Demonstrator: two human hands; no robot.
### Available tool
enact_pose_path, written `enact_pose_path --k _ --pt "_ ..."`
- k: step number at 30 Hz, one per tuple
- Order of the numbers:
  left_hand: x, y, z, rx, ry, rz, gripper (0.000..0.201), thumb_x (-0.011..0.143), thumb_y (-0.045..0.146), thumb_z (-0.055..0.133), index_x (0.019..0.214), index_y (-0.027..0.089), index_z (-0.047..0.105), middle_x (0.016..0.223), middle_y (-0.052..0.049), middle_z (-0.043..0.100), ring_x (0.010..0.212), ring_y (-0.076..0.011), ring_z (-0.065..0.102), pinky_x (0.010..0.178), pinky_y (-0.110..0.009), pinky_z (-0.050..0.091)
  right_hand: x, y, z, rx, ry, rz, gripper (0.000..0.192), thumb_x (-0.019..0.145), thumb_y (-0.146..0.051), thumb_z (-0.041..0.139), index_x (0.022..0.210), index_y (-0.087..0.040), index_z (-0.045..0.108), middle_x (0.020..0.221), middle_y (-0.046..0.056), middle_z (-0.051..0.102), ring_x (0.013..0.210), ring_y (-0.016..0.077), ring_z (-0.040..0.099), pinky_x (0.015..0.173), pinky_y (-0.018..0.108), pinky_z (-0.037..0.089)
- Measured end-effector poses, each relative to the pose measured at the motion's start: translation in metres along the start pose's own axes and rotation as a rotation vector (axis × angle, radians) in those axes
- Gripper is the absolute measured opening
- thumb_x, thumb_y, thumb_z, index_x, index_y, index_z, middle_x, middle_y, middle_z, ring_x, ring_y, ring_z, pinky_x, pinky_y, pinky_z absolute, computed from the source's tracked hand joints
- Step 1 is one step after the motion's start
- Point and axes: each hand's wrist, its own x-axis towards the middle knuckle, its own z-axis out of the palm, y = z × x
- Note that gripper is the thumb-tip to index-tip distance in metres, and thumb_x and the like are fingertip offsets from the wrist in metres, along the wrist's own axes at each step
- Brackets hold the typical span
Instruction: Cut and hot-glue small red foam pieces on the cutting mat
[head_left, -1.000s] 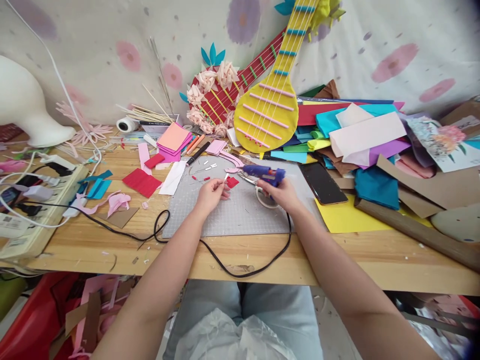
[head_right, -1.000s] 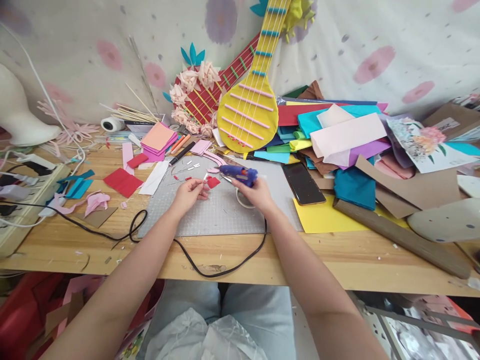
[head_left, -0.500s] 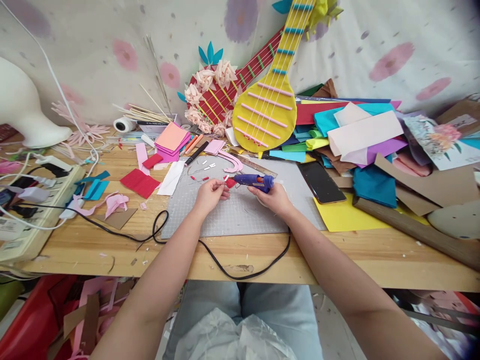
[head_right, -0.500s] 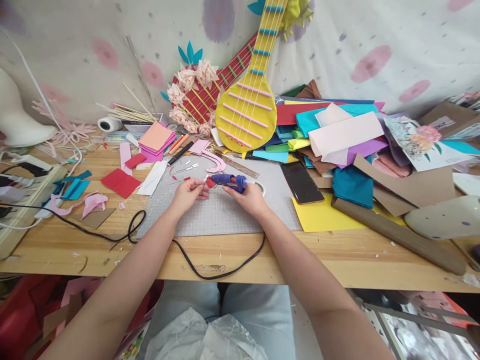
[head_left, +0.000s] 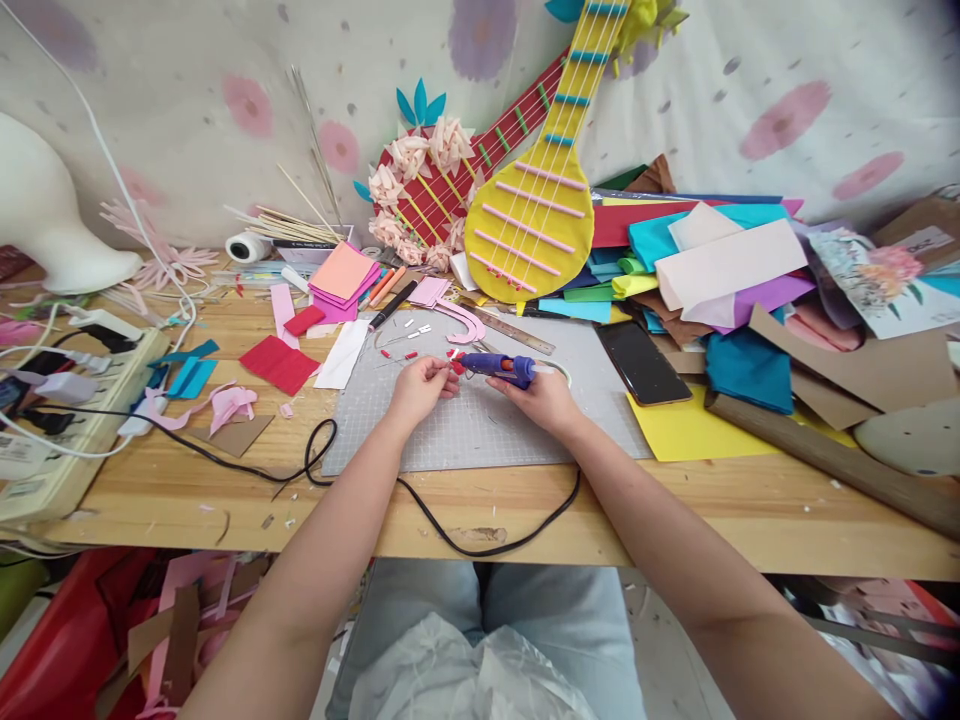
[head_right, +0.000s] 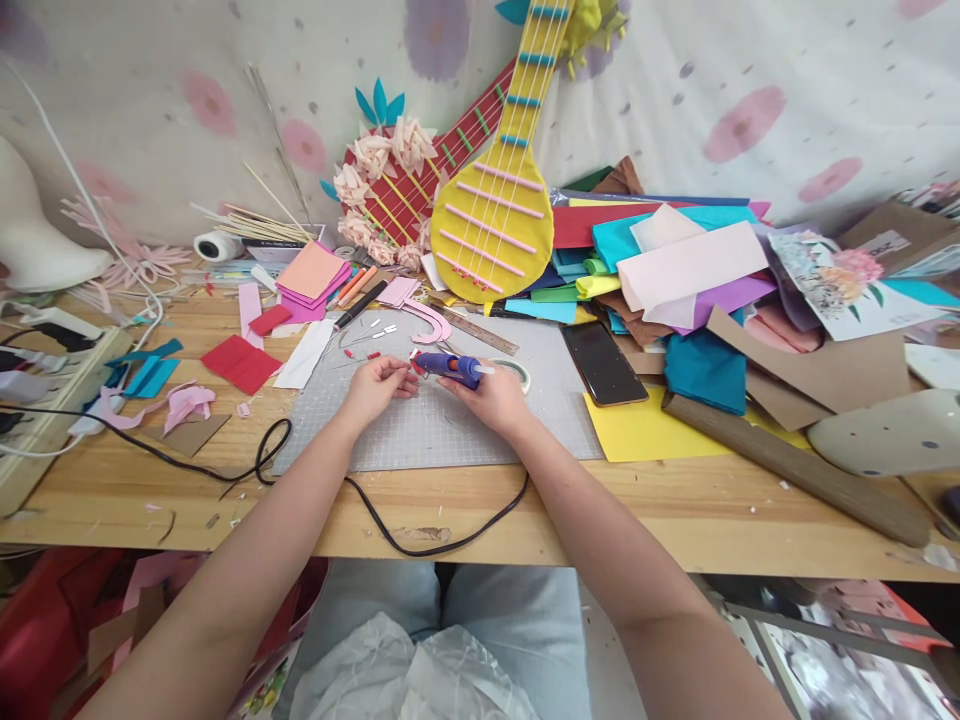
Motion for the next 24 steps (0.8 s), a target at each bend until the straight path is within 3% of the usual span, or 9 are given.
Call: enact_pose_path --k 16,24 --pt "-0.0057 0.009 0.0026 -0.003 0.014 -0.039 0.002 0.078 0.011 0.052 0.076 0.012 0.053 0.063 -0.002 0.063 0.051 -0.0098 0.061 0.052 -0.022 0.05 0.0023 0.0071 0.0011 0.031 0.08 0.079 0.043 0.073 -0.057 0.053 0.087 -0.019 0.067 0.08 0.006 0.068 0.07 0.0206 0.062 0.061 0.029 0.043" --pt "-0.0048 0.0073 0.0023 0.0 0.006 -0.033 0.004 0.078 0.01 0.051 0.075 0.012 0.053 0.063 -0.001 0.063 0.051 -0.0093 0.062 0.051 -0.021 0.05 0.002 0.0072 0.0015 0.063 0.075 0.049 0.042 0.073 -0.057 0.053 0.087 -0.02 0.067 0.083 0.006 0.069 0.074 0.0206 0.062 0.064 0.029 0.044"
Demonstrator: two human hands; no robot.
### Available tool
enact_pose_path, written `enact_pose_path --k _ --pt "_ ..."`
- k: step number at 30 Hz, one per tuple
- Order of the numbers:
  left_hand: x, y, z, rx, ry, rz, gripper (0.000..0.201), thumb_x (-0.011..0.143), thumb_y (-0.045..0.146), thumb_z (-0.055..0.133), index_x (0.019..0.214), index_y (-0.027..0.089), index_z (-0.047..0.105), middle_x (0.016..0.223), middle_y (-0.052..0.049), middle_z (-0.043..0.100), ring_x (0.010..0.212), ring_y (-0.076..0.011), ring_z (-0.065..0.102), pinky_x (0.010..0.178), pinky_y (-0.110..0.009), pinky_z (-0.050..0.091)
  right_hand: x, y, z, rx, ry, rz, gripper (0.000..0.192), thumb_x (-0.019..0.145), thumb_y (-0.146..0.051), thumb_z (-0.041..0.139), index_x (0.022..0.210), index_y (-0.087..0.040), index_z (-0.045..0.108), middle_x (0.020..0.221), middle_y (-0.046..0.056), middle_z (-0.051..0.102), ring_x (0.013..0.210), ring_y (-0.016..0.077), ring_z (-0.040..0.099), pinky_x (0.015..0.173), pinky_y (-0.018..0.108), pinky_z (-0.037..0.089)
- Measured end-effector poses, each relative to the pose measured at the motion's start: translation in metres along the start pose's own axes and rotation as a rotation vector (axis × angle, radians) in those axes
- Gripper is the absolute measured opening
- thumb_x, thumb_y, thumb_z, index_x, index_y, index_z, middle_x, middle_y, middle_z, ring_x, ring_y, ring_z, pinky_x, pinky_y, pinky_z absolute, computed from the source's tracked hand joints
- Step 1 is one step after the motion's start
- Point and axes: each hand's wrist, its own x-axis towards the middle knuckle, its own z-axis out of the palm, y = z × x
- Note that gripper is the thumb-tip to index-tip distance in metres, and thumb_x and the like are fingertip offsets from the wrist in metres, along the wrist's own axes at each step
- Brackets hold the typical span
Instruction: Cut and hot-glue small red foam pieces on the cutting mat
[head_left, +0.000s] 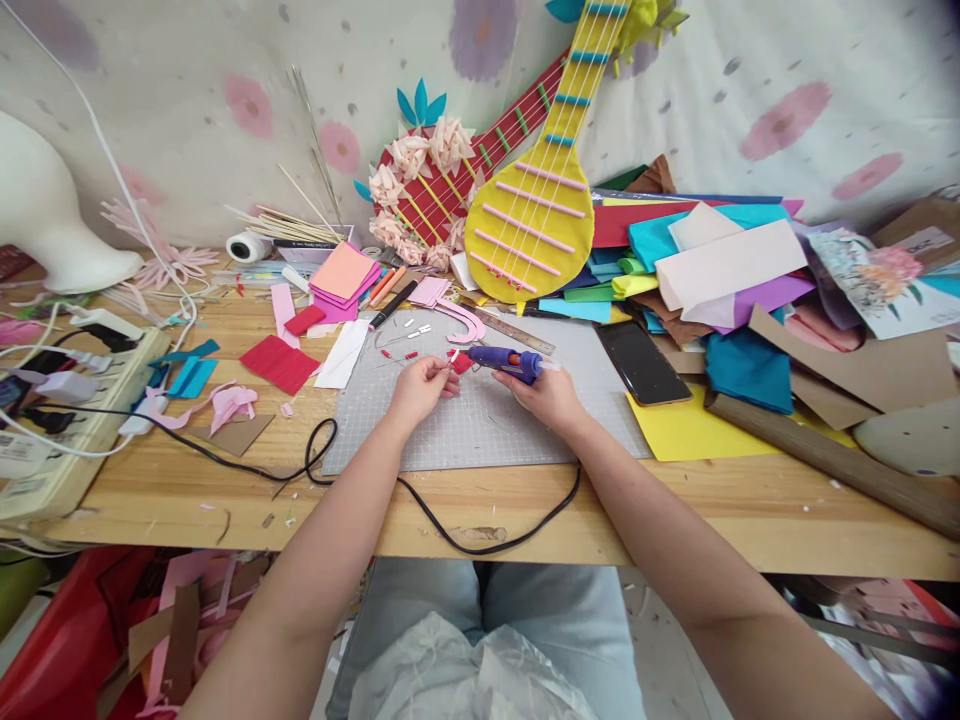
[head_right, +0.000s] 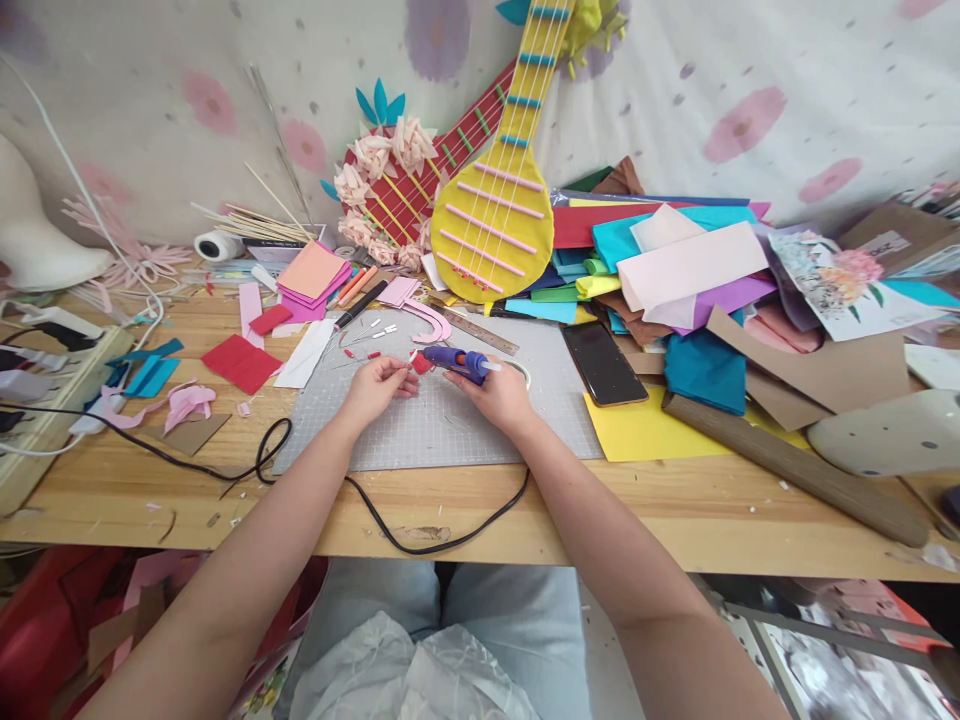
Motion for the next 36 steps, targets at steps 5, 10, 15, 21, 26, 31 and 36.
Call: enact_pose_path --k 5,10,15,21,26,31,36 --pt "0.001 -0.0012 -0.0002 0.005 -0.002 0.006 0.004 0.077 0.012 0.055 0.074 0.012 0.053 0.062 -0.001 0.062 0.051 -0.0094 0.061 0.051 -0.021 0.05 -0.0014 -0.0028 -0.0013 -0.02 -0.031 -0.042 0.042 0.074 -0.057 0.052 0.085 -0.02 0.067 0.077 0.006 0.068 0.071 0.0203 0.062 0.062 0.029 0.044" --pt "0.0004 -0.0004 -0.0001 0.009 0.001 0.007 0.004 0.077 0.013 0.055 0.074 0.012 0.053 0.062 -0.002 0.063 0.051 -0.0096 0.061 0.051 -0.021 0.05 -0.0006 -0.0031 -0.0019 -0.05 -0.011 -0.016 0.042 0.073 -0.058 0.052 0.084 -0.02 0.066 0.078 0.006 0.068 0.07 0.0208 0.062 0.061 0.029 0.043" --pt "-0.0004 0.0002 0.0008 0.018 0.005 0.006 0.002 0.078 0.012 0.054 0.075 0.012 0.053 0.063 -0.001 0.063 0.051 -0.009 0.061 0.051 -0.02 0.05 0.0006 0.0002 -0.0025 -0.084 0.003 -0.009 0.044 0.074 -0.06 0.05 0.084 -0.02 0.066 0.077 0.007 0.067 0.07 0.0215 0.062 0.06 0.029 0.043" --pt "0.0023 -0.0042 -0.0006 0.013 -0.001 0.018 0.004 0.077 0.014 0.056 0.074 0.012 0.053 0.062 -0.002 0.063 0.051 -0.0094 0.061 0.052 -0.021 0.05 -0.0011 -0.0005 -0.002 -0.058 -0.017 -0.052 0.043 0.074 -0.057 0.052 0.09 -0.02 0.065 0.086 0.007 0.067 0.077 0.023 0.063 0.065 0.031 0.045" --pt "0.0039 -0.007 -0.0014 0.022 -0.004 0.031 0.004 0.078 0.013 0.053 0.073 0.013 0.053 0.064 -0.003 0.064 0.052 -0.0108 0.061 0.053 -0.025 0.05 -0.0029 -0.0022 -0.0009 -0.049 -0.036 -0.085 0.041 0.073 -0.057 0.053 0.09 -0.022 0.065 0.086 0.007 0.068 0.076 0.0227 0.063 0.066 0.031 0.046" --pt "0.0032 -0.0059 -0.0012 0.02 -0.003 0.034 0.004 0.077 0.013 0.055 0.074 0.012 0.053 0.064 -0.003 0.063 0.052 -0.0105 0.061 0.053 -0.023 0.05 -0.0016 0.0006 -0.0004 -0.058 -0.015 -0.072 0.041 0.073 -0.057 0.054 0.092 -0.022 0.065 0.086 0.007 0.068 0.077 0.0233 0.063 0.066 0.031 0.046" --pt "0.0028 -0.0054 -0.0009 0.026 -0.003 0.032 0.003 0.078 0.011 0.052 0.075 0.012 0.053 0.064 -0.002 0.063 0.052 -0.0099 0.061 0.053 -0.023 0.05 -0.0009 0.0016 -0.0017 -0.064 0.006 -0.059 0.041 0.073 -0.057 0.053 0.091 -0.022 0.065 0.087 0.008 0.068 0.077 0.0238 0.063 0.064 0.031 0.045"
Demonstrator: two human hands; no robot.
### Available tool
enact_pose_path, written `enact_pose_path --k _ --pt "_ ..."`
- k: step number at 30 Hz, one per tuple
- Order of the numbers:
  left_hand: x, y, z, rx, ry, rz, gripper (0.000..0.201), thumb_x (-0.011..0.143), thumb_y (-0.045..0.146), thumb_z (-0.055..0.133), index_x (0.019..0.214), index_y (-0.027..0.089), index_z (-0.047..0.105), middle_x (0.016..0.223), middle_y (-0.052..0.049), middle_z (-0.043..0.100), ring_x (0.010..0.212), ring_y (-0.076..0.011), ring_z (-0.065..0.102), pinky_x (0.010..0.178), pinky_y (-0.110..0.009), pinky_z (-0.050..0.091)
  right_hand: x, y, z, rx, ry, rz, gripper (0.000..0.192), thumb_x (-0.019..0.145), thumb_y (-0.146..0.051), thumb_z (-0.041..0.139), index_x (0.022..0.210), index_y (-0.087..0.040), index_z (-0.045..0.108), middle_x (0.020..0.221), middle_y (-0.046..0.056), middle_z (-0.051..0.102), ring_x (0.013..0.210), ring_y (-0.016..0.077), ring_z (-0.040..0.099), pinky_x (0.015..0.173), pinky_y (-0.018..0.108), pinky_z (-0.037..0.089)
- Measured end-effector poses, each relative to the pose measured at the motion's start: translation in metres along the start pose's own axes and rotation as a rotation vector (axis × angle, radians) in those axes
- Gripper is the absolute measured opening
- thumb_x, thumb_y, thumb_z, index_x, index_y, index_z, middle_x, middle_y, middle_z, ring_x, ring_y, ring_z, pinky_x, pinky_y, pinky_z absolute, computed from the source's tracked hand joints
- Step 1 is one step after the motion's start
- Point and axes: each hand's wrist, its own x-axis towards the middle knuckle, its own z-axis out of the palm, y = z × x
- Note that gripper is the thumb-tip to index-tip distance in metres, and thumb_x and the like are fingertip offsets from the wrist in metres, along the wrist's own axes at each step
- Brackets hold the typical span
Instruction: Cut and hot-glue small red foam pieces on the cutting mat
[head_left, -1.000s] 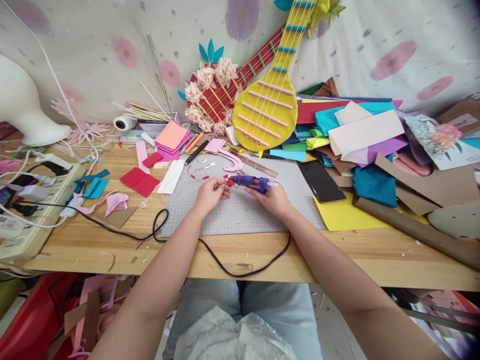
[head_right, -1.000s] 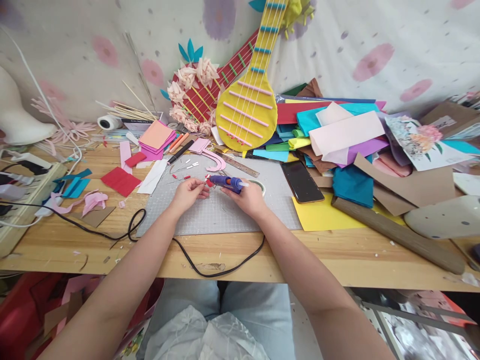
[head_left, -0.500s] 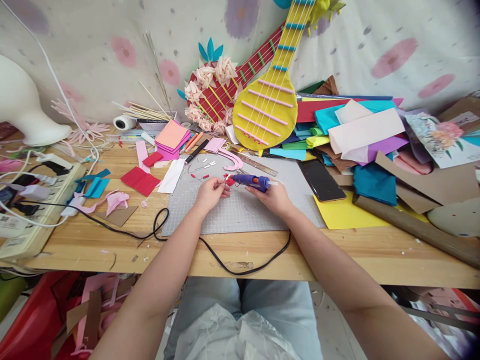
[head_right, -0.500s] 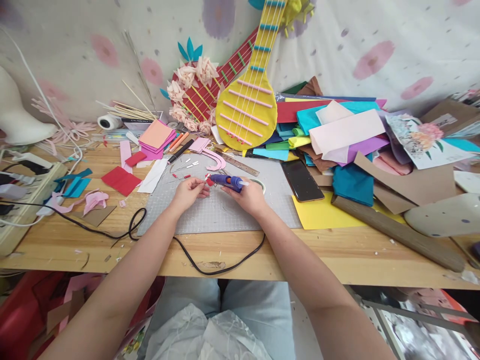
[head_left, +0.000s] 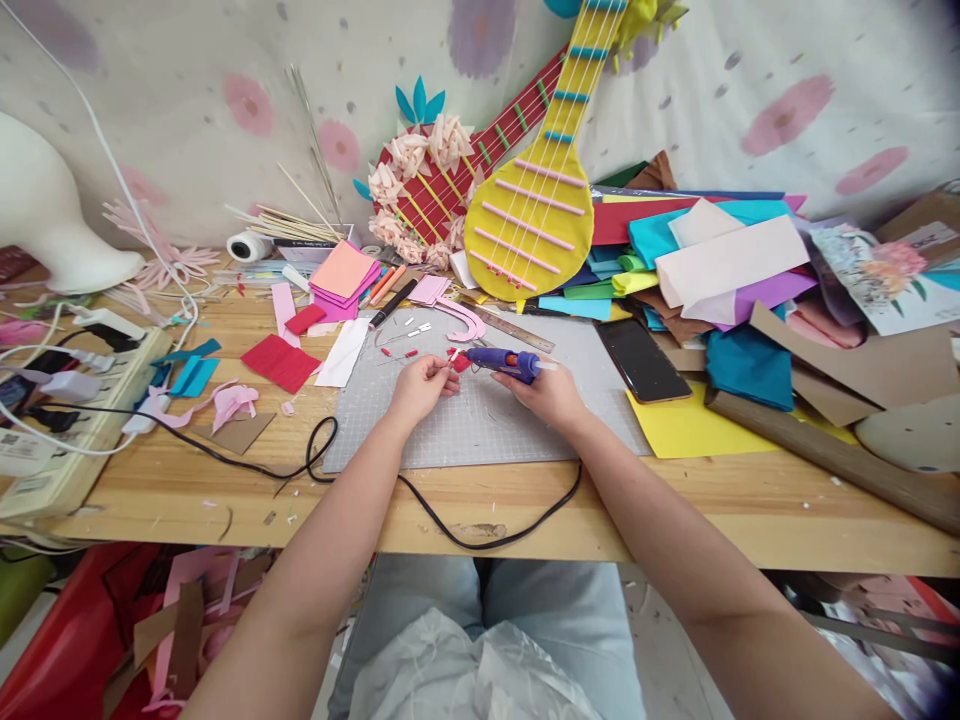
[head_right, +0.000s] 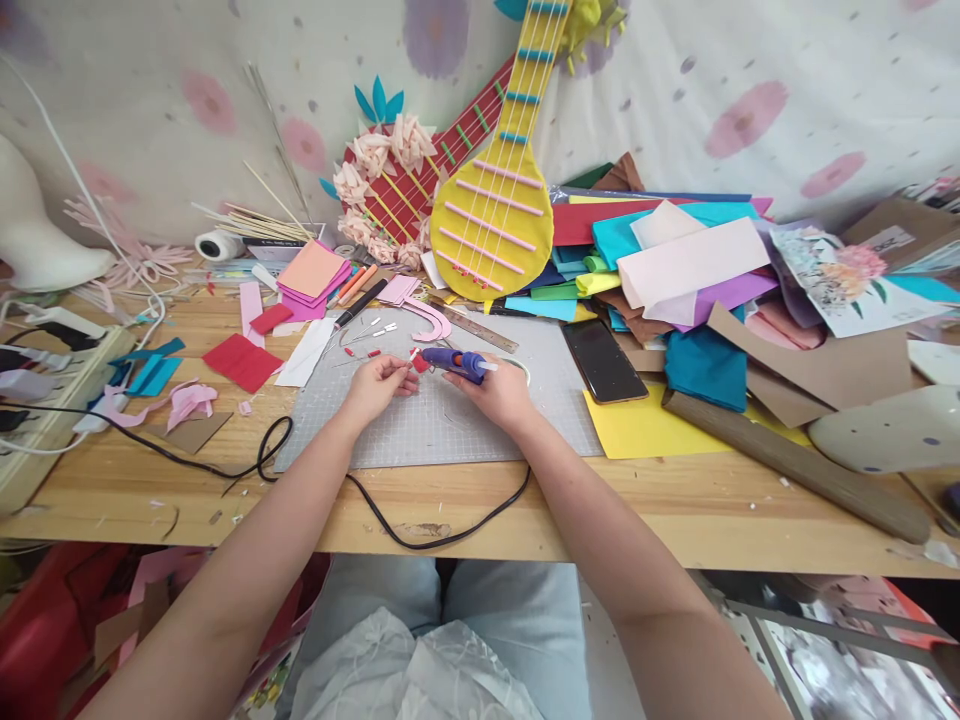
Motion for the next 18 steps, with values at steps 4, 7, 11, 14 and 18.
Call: enact_pose_path --k 4,7,11,14,18 --pt "0.0 0.0002 0.0 -0.002 0.003 -0.006 0.005 0.078 0.011 0.051 0.074 0.012 0.053 0.064 -0.003 0.063 0.051 -0.0104 0.061 0.053 -0.024 0.05 -0.0017 -0.0022 0.0008 0.023 -0.031 -0.031 0.041 0.073 -0.056 0.055 0.092 -0.021 0.066 0.088 0.008 0.068 0.077 0.0238 0.064 0.065 0.032 0.046" --pt "0.0001 0.0002 -0.0001 0.003 0.005 -0.007 0.004 0.077 0.013 0.054 0.074 0.012 0.053 0.064 -0.003 0.063 0.051 -0.0106 0.061 0.053 -0.024 0.05 -0.0024 -0.0029 0.0021 0.017 -0.024 -0.043 0.041 0.072 -0.055 0.056 0.094 -0.022 0.065 0.089 0.008 0.068 0.078 0.0235 0.064 0.067 0.032 0.047" --pt "0.0008 -0.0014 -0.0005 0.009 -0.001 -0.004 0.005 0.078 0.015 0.054 0.074 0.012 0.053 0.064 -0.003 0.064 0.052 -0.0102 0.061 0.053 -0.024 0.05 -0.0017 -0.0017 0.002 -0.011 0.004 -0.04 0.041 0.073 -0.055 0.055 0.092 -0.02 0.065 0.087 0.007 0.068 0.076 0.0228 0.064 0.065 0.031 0.047" --pt "0.0016 -0.003 -0.0008 0.009 -0.003 0.009 0.004 0.078 0.013 0.052 0.075 0.012 0.053 0.065 -0.003 0.064 0.053 -0.0102 0.061 0.053 -0.023 0.05 -0.0011 -0.0008 0.0012 -0.025 0.019 -0.037 0.041 0.073 -0.056 0.054 0.088 -0.019 0.065 0.081 0.006 0.068 0.073 0.0225 0.064 0.062 0.03 0.046" --pt "0.0022 -0.0035 -0.001 0.008 -0.003 0.006 0.005 0.078 0.012 0.051 0.074 0.012 0.053 0.064 -0.002 0.063 0.052 -0.0098 0.061 0.052 -0.022 0.05 -0.0016 -0.0018 0.0013 -0.011 0.006 -0.075 0.04 0.073 -0.055 0.054 0.089 -0.019 0.064 0.082 0.007 0.068 0.073 0.0222 0.064 0.063 0.03 0.045"
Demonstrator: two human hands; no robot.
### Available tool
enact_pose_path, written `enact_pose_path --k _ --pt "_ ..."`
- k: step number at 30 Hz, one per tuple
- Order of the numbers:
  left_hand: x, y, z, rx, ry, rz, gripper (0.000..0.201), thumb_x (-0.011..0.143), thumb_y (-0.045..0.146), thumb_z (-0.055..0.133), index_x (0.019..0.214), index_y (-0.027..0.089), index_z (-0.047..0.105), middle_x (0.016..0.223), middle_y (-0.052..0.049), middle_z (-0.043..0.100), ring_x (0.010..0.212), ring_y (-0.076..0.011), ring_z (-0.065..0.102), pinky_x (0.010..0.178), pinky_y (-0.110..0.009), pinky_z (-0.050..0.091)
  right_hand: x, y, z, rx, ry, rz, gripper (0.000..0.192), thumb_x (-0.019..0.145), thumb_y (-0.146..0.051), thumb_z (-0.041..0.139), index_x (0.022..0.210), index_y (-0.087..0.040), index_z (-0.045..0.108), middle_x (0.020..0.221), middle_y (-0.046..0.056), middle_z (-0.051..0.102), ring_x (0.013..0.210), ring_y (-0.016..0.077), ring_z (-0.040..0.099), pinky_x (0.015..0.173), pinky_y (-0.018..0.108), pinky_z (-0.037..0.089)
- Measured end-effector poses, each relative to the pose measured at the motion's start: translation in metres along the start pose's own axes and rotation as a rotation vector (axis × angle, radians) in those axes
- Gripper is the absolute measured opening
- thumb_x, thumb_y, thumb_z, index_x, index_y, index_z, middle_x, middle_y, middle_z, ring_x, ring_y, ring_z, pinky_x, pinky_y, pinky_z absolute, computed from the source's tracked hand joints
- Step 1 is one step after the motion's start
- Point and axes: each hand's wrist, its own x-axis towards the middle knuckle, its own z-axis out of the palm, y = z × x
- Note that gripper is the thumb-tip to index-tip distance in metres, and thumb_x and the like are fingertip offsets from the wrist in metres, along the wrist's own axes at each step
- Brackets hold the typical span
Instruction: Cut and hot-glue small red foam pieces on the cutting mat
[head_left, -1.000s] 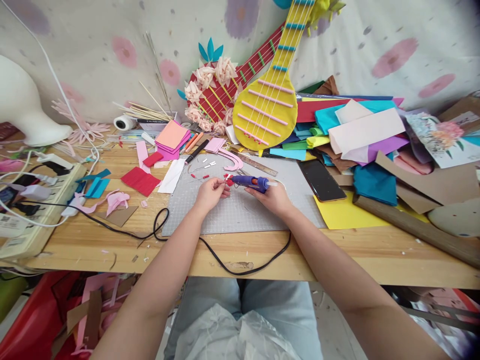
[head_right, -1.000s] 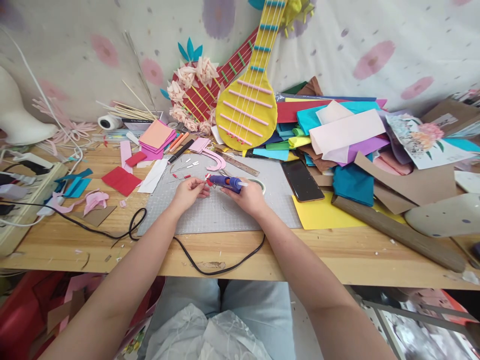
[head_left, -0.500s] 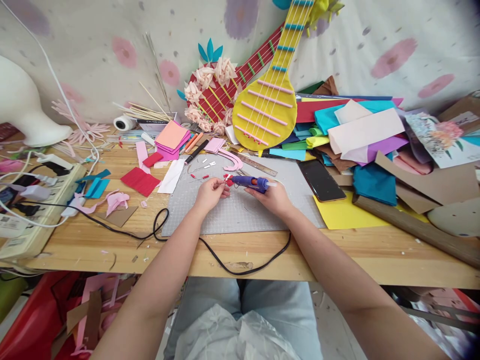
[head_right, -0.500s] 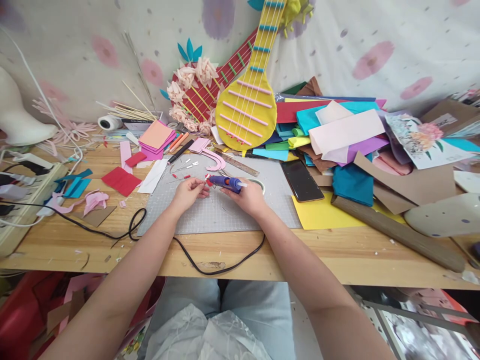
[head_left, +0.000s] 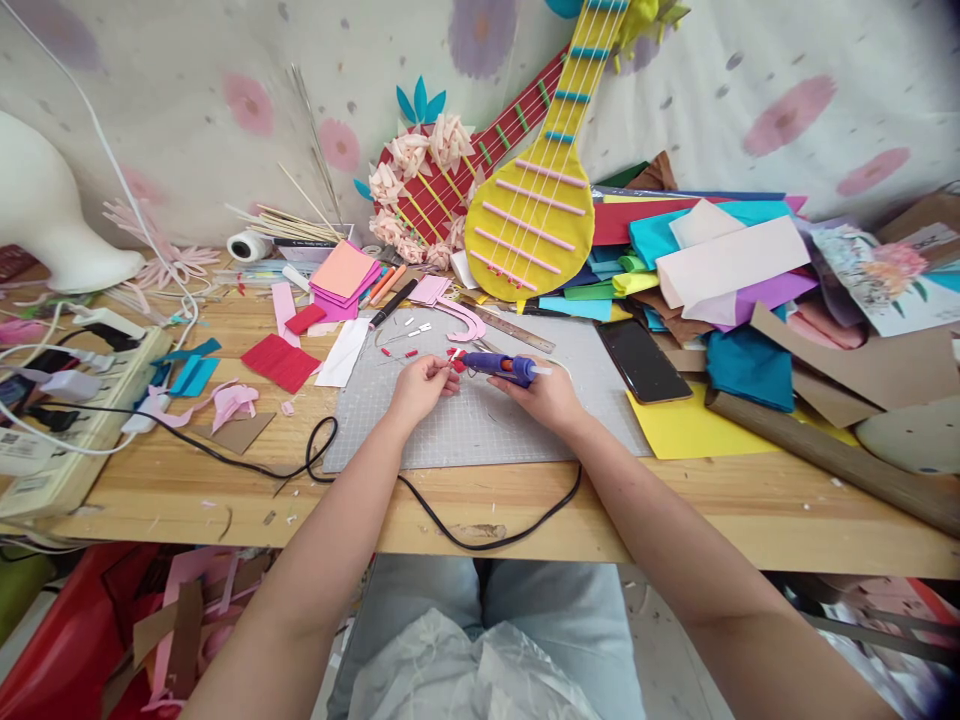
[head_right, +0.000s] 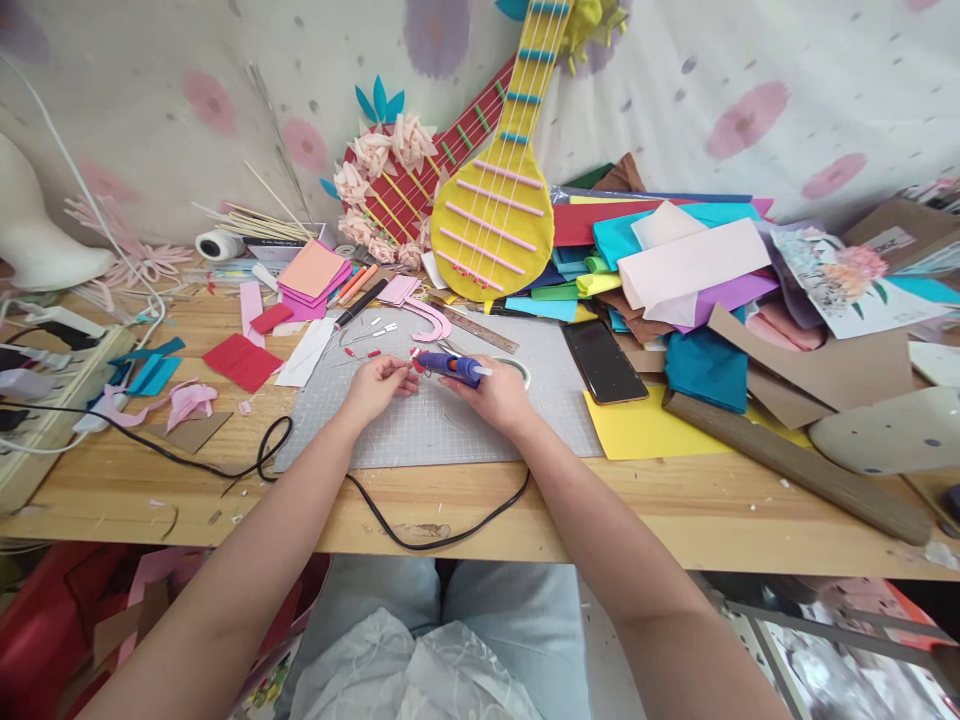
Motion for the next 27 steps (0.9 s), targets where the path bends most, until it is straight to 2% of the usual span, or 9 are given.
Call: enact_pose_path --k 4,11,16,19,22,27 --pt "-0.001 0.002 0.0 -0.007 0.001 -0.004 0.004 0.077 0.013 0.054 0.073 0.012 0.053 0.063 -0.002 0.063 0.051 -0.0099 0.061 0.052 -0.023 0.05 0.0 -0.001 0.0 0.016 -0.01 -0.008 0.039 0.073 -0.054 0.056 0.089 -0.019 0.064 0.084 0.007 0.068 0.074 0.0218 0.063 0.064 0.03 0.045" --pt "-0.005 0.008 0.002 -0.004 0.013 -0.016 0.004 0.079 0.011 0.051 0.076 0.012 0.054 0.063 -0.002 0.063 0.051 -0.0098 0.061 0.052 -0.022 0.05 0.004 0.005 -0.007 0.046 0.083 0.112 0.041 0.071 -0.056 0.055 0.084 -0.018 0.066 0.078 0.007 0.067 0.07 0.0214 0.062 0.062 0.03 0.044" --pt "-0.004 0.006 0.001 -0.019 0.007 -0.011 0.005 0.078 0.011 0.052 0.074 0.012 0.054 0.063 -0.002 0.063 0.051 -0.0096 0.061 0.051 -0.022 0.05 0.009 0.027 -0.023 0.102 0.219 0.397 0.052 0.066 -0.061 0.055 0.075 -0.011 0.067 0.061 0.007 0.063 0.063 0.023 0.06 0.056 0.03 0.042" --pt "-0.002 0.004 0.0 -0.046 0.008 -0.002 0.003 0.077 0.014 0.055 0.074 0.012 0.055 0.063 -0.001 0.063 0.05 -0.0094 0.061 0.05 -0.021 0.049 0.012 0.047 -0.034 0.086 0.288 0.542 0.056 0.064 -0.063 0.055 0.075 -0.01 0.068 0.059 0.008 0.063 0.065 0.0246 0.061 0.061 0.033 0.043" --pt "-0.002 0.005 -0.002 -0.09 0.014 0.001 0.004 0.076 0.015 0.056 0.075 0.011 0.056 0.064 -0.002 0.064 0.051 -0.0096 0.061 0.05 -0.022 0.05 0.015 0.066 -0.039 0.054 0.259 0.626 0.057 0.065 -0.064 0.052 0.079 -0.012 0.068 0.066 0.011 0.065 0.07 0.0262 0.061 0.067 0.036 0.044" --pt "-0.006 0.013 -0.006 -0.184 0.054 0.016 0.005 0.077 0.014 0.054 0.08 0.011 0.056 0.068 -0.003 0.066 0.053 -0.0092 0.061 0.053 -0.023 0.051 0.018 0.084 -0.032 -0.093 0.153 0.716 0.055 0.066 -0.063 0.05 0.088 -0.015 0.066 0.083 0.014 0.066 0.085 0.0298 0.06 0.074 0.04 0.043"
